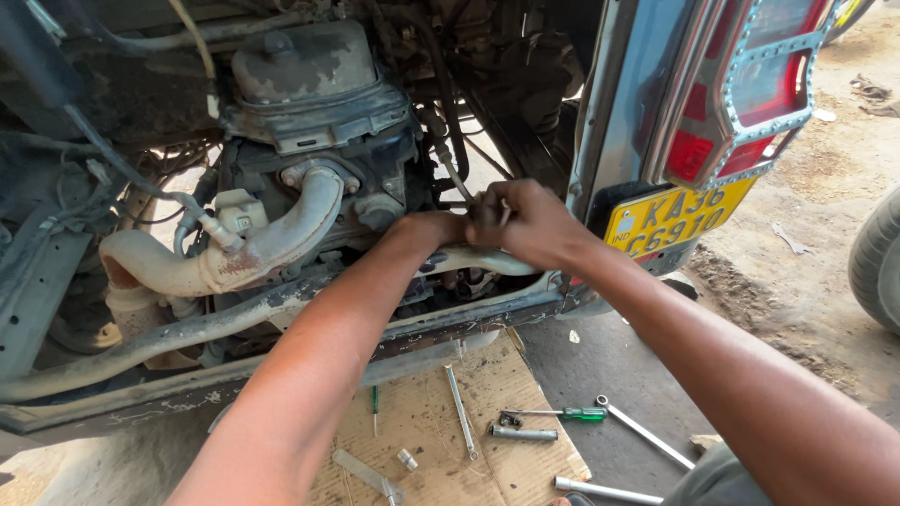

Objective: The person manipulates engine components and bolts inside a vehicle compartment by hand and using a wrench, while a second person assists in holding parts.

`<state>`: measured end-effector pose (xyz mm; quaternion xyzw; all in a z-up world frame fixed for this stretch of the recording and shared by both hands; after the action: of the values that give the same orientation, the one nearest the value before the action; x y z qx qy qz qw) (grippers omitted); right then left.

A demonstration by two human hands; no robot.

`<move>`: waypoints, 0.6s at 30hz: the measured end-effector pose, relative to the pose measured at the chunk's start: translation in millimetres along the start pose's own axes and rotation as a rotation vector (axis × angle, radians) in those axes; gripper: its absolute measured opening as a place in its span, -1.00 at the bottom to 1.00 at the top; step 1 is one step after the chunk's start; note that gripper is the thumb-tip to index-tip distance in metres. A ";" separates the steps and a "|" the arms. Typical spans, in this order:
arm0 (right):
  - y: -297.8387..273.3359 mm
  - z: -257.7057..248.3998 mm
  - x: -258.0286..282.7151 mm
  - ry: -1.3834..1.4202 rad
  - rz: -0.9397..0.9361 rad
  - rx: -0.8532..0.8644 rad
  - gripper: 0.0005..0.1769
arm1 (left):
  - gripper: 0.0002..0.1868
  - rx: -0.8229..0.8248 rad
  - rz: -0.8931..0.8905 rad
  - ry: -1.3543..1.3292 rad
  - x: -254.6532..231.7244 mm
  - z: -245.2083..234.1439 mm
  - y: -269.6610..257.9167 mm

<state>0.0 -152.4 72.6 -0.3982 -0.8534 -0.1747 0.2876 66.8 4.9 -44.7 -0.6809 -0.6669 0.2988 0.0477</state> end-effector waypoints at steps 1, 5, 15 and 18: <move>-1.9 1.8 -1.4 0.041 -0.055 -0.013 -0.68 | -0.59 0.021 0.001 -0.029 -1.1 1.3 0.6; -2.3 15.6 -16.4 0.158 -0.080 -0.139 -0.73 | -0.59 0.041 -0.014 -0.076 -1.1 2.7 3.0; 6.0 39.4 -19.8 -0.139 -0.176 -0.115 -0.76 | -0.50 0.167 -0.070 -0.244 7.2 16.5 15.5; 7.7 38.0 -18.7 -0.179 -0.070 -0.081 -0.64 | -0.50 0.164 -0.072 -0.245 9.8 16.8 15.8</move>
<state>2.3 -138.4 31.9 -0.3932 -0.8813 -0.1829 0.1877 72.2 6.8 -69.1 -0.6088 -0.6652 0.4312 0.0319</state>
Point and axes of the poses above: each hand's wrist, its own y-axis towards the middle knuckle, its own z-axis out of the palm, x = y × z, the point moved 4 cm from there along y, towards the middle knuckle, and after that the axes turned 3 degrees about -x, right-handed, at the moved point
